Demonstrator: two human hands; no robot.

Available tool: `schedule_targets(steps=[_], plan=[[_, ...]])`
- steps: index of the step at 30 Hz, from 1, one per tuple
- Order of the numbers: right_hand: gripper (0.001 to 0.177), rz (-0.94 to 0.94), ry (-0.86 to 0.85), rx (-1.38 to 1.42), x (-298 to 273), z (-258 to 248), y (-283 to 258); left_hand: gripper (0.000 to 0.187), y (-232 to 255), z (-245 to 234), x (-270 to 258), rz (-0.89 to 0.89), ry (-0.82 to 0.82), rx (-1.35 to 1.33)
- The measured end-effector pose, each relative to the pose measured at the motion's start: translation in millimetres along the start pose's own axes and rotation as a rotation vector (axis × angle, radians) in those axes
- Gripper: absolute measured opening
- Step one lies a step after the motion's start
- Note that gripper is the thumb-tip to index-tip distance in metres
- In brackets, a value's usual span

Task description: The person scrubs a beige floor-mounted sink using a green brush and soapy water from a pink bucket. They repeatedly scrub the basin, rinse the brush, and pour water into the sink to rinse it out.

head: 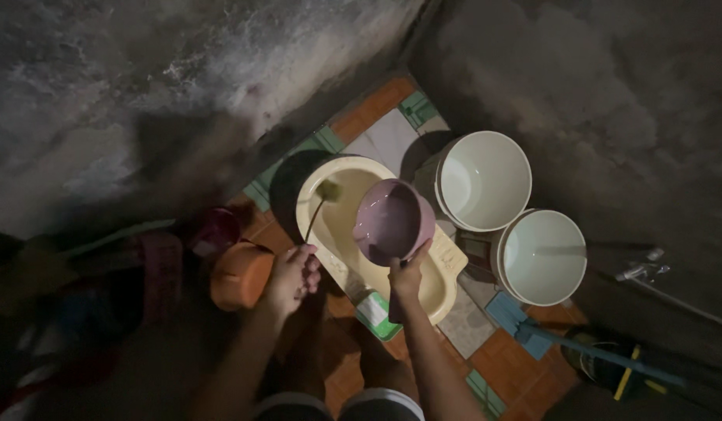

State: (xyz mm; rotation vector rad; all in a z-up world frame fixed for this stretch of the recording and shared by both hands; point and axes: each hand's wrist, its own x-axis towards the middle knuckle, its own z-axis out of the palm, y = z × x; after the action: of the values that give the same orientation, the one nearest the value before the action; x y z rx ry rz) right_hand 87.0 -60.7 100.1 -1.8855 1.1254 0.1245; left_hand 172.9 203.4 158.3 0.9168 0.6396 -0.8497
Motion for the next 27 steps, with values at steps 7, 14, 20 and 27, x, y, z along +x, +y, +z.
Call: schedule_targets(steps=[7,14,20,27], plan=[[0.112,0.026,0.031,0.049,8.5,-17.6,-1.9,0.013,-9.1,74.3,16.4,-0.039,-0.06,0.223],[0.108,0.118,-0.001,-0.134,3.5,-50.9,-32.2,0.014,0.2,61.7,67.6,-0.047,0.125,0.164],[0.111,0.137,0.086,-0.105,8.2,-47.5,-18.1,0.02,-44.9,96.3,96.1,-0.089,-0.101,0.72],[0.114,-0.086,0.139,-0.452,3.5,-43.4,-17.2,0.024,-8.7,44.6,30.7,-0.32,-0.256,0.727]])
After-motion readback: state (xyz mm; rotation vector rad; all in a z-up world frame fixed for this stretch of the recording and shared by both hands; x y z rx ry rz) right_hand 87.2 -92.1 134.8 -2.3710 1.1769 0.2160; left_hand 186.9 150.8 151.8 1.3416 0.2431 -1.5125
